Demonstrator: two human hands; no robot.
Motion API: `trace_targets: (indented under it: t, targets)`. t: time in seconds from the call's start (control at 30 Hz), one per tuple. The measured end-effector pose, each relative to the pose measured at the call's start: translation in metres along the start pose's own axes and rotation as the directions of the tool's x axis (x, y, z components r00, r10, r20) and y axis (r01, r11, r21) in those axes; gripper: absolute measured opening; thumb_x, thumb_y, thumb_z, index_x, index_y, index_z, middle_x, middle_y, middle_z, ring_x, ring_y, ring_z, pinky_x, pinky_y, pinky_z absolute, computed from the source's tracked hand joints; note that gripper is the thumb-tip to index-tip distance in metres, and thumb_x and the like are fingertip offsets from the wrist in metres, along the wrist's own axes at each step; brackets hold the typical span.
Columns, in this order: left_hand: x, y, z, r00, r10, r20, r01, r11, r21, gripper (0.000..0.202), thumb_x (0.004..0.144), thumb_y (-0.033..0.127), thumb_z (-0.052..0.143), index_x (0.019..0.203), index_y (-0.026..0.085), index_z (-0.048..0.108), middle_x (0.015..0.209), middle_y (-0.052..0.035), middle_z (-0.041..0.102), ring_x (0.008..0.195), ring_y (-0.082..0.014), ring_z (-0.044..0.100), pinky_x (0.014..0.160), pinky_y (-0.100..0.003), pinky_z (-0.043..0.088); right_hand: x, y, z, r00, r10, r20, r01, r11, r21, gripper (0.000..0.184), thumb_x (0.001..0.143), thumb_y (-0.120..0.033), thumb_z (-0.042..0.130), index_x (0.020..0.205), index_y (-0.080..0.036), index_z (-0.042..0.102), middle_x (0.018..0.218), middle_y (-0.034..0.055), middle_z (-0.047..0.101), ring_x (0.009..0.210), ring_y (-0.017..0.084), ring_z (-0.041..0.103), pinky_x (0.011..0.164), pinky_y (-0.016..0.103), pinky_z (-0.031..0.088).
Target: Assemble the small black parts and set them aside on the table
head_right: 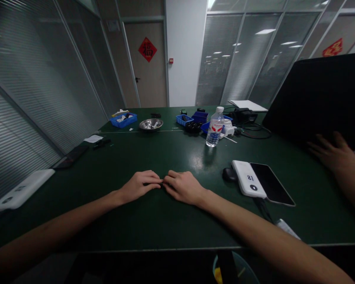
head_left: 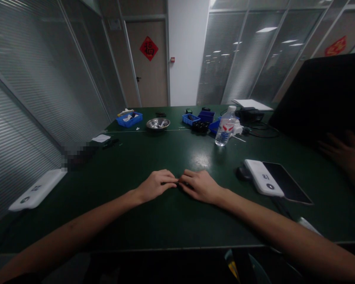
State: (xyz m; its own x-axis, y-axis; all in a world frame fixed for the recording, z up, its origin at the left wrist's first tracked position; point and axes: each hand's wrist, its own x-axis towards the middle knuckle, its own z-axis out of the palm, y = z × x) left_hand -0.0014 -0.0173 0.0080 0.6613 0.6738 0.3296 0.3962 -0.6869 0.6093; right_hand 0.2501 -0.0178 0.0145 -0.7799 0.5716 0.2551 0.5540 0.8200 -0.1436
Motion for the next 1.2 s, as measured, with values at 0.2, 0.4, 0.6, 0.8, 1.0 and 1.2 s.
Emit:
trace_targets:
  t: [0.2, 0.4, 0.6, 0.8, 1.0, 1.2]
  targets:
    - [0.000, 0.000, 0.001, 0.999, -0.036, -0.037, 0.034, 0.997, -0.072, 0.022, 0.095, 0.026, 0.066, 0.114, 0.021, 0.078, 0.108, -0.0067, 0.073, 0.100, -0.0201, 0.068, 0.092, -0.034, 0.054, -0.001, -0.004, 0.003, 0.996, 0.070, -0.059, -0.067, 0.996, 0.054, 0.022, 0.104, -0.032, 0.048, 0.109, -0.020, 0.065, 0.097, 0.0039, 0.064, 0.077, 0.014, 0.058, 0.064, 0.027, 0.036]
    - [0.000, 0.002, 0.004, 0.993, -0.096, -0.068, 0.083, 0.983, -0.167, 0.023, 0.093, 0.027, 0.069, 0.114, 0.021, 0.078, 0.110, -0.0068, 0.074, 0.101, -0.0204, 0.069, 0.091, -0.033, 0.054, 0.000, -0.004, 0.007, 0.985, 0.143, -0.100, -0.123, 0.977, 0.176, 0.019, 0.104, -0.032, 0.050, 0.106, -0.020, 0.064, 0.100, 0.0037, 0.064, 0.079, 0.015, 0.060, 0.069, 0.027, 0.040]
    - [0.002, 0.007, 0.002, 0.993, -0.117, -0.036, 0.111, 0.985, -0.136, 0.025, 0.093, 0.027, 0.069, 0.116, 0.022, 0.076, 0.112, -0.0073, 0.072, 0.103, -0.0213, 0.067, 0.093, -0.035, 0.053, 0.001, -0.005, 0.006, 0.981, 0.162, -0.104, -0.142, 0.974, 0.177, 0.021, 0.105, -0.035, 0.049, 0.106, -0.021, 0.064, 0.100, 0.0036, 0.063, 0.076, 0.014, 0.059, 0.067, 0.026, 0.040]
    - [0.004, 0.008, 0.001, 0.993, -0.116, 0.007, 0.116, 0.990, -0.082, 0.028, 0.092, 0.029, 0.069, 0.119, 0.021, 0.073, 0.114, -0.0080, 0.068, 0.096, -0.0198, 0.064, 0.086, -0.033, 0.054, 0.003, 0.003, 0.004, 0.989, 0.131, -0.066, -0.127, 0.989, 0.072, 0.022, 0.104, -0.035, 0.049, 0.110, -0.021, 0.065, 0.100, 0.0035, 0.063, 0.076, 0.013, 0.058, 0.064, 0.026, 0.036]
    - [0.005, 0.011, 0.001, 0.992, -0.126, 0.021, 0.126, 0.992, 0.006, 0.026, 0.095, 0.029, 0.065, 0.119, 0.023, 0.073, 0.116, -0.0066, 0.063, 0.102, -0.0203, 0.062, 0.088, -0.034, 0.052, 0.003, 0.004, 0.003, 0.994, 0.099, -0.037, -0.099, 0.995, 0.004, 0.021, 0.104, -0.033, 0.048, 0.111, -0.021, 0.064, 0.100, 0.0036, 0.062, 0.073, 0.013, 0.056, 0.062, 0.026, 0.034]
    - [0.003, 0.004, 0.004, 0.987, -0.162, -0.006, 0.162, 0.984, 0.072, 0.025, 0.096, 0.034, 0.063, 0.114, 0.021, 0.074, 0.111, -0.0072, 0.064, 0.099, -0.0216, 0.061, 0.087, -0.035, 0.051, 0.004, 0.005, 0.002, 0.997, 0.078, -0.011, -0.078, 0.996, -0.050, 0.021, 0.104, -0.034, 0.048, 0.107, -0.020, 0.064, 0.098, 0.0039, 0.060, 0.071, 0.012, 0.055, 0.059, 0.027, 0.031]
